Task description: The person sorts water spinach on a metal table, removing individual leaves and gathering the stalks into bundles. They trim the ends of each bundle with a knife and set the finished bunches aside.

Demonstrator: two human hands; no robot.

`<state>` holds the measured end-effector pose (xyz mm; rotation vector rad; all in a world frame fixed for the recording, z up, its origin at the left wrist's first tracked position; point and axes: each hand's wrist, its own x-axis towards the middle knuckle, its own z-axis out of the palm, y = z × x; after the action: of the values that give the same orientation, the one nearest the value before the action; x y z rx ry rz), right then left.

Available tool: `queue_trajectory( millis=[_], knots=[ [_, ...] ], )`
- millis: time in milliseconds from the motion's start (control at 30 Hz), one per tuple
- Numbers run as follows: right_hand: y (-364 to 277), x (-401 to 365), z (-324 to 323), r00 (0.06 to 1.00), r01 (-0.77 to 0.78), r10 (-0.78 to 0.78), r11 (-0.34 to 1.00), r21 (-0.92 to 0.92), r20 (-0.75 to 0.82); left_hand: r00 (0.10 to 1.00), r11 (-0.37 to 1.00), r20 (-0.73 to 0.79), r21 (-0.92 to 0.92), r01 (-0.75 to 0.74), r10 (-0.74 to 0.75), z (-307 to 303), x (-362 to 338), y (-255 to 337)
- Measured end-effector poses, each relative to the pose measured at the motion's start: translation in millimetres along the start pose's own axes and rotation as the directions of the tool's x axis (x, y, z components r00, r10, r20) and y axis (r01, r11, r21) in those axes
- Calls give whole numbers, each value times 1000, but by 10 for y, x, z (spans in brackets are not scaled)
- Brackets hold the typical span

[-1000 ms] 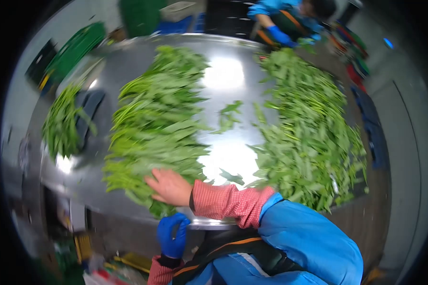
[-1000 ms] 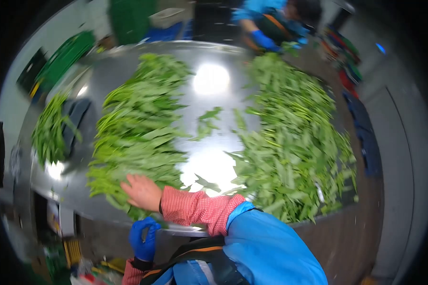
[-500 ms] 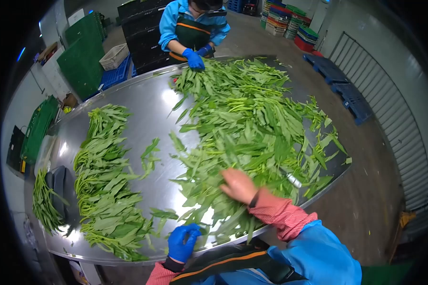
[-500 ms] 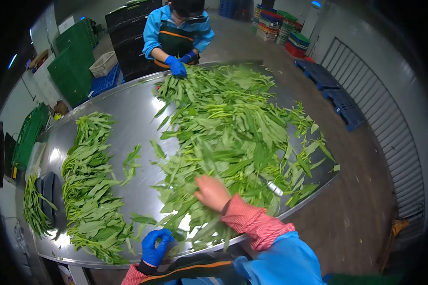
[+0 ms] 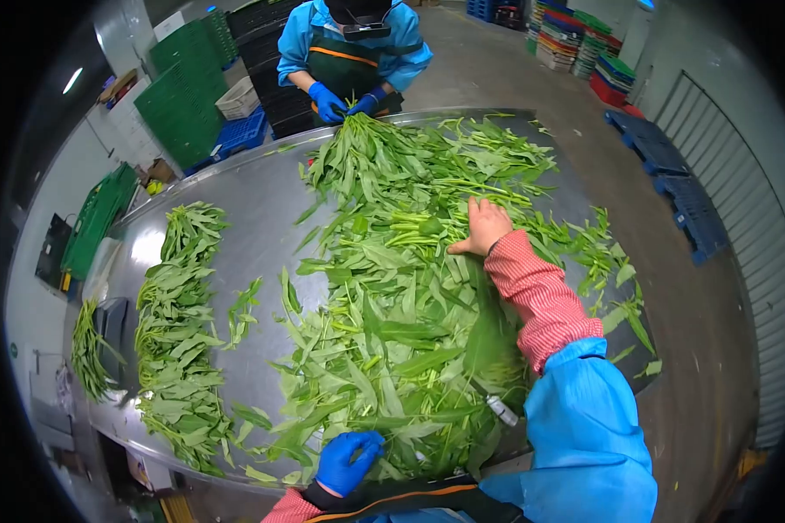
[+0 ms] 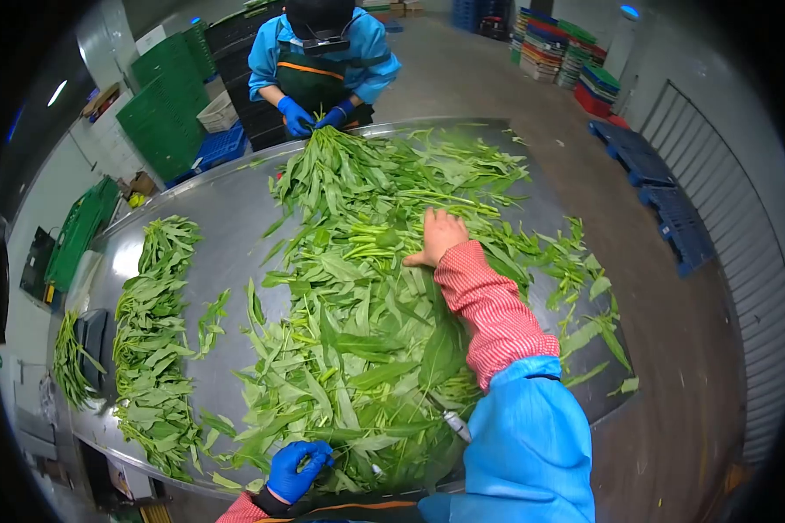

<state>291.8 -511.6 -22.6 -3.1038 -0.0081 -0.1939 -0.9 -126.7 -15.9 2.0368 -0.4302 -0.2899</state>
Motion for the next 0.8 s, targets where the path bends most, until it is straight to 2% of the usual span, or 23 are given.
queue_trajectory(
  millis=[67, 100, 167, 200, 233, 367, 467, 500, 600, 633, 667, 767, 800],
  knots=[
    [107, 150, 219, 998, 0, 1, 1000, -15, 65, 999, 999, 14, -29, 29, -28, 69, 57, -31],
    [78, 173, 141, 969, -57, 32, 994, 97, 245, 999, 999, 23, -18, 48, -48, 94, 94, -14],
    [-5, 117, 107, 976, 25, -45, 995, 97, 212, 995, 996, 44, 2, 86, -86, 128, 189, 31],
    [-40, 47, 148, 977, 64, -82, 993, 95, 198, 997, 998, 54, 42, 50, -52, 148, 241, 49],
    [-56, -55, 227, 990, 132, -136, 985, 110, 38, 998, 997, 68, 80, 13, -18, 165, 306, 70],
    [-3, -173, 388, 992, 91, -70, 970, 223, -101, 989, 992, 139, 115, -56, 40, 216, 612, 137],
    [98, -146, 36, 997, -74, 55, 905, 418, 58, 983, 988, 153, 101, -116, 99, 242, 903, 124],
    [147, -130, -37, 986, -157, 114, 882, 445, 122, 985, 996, 160, 52, -66, 57, 269, 972, 32],
    [187, -306, -215, 990, -79, 126, 868, 490, -63, 970, 948, 234, -287, 136, -69, 268, 1332, 1],
    [198, -384, -208, 988, 4, 75, 862, 507, -135, 954, 838, 291, -502, 213, -68, 278, 1500, 29],
    [141, -499, -241, 985, 20, 66, 879, 477, -162, 937, 676, 345, -678, 287, -52, 305, 1663, 64],
    [-190, -958, -421, 959, 100, 10, 923, 373, -282, 965, 592, 261, -779, 205, 9, 537, 2012, 113],
    [-323, -1134, -436, 941, 150, -32, 932, 331, -337, 956, 517, 291, -823, 237, 24, 643, 2090, 75]
  ],
)
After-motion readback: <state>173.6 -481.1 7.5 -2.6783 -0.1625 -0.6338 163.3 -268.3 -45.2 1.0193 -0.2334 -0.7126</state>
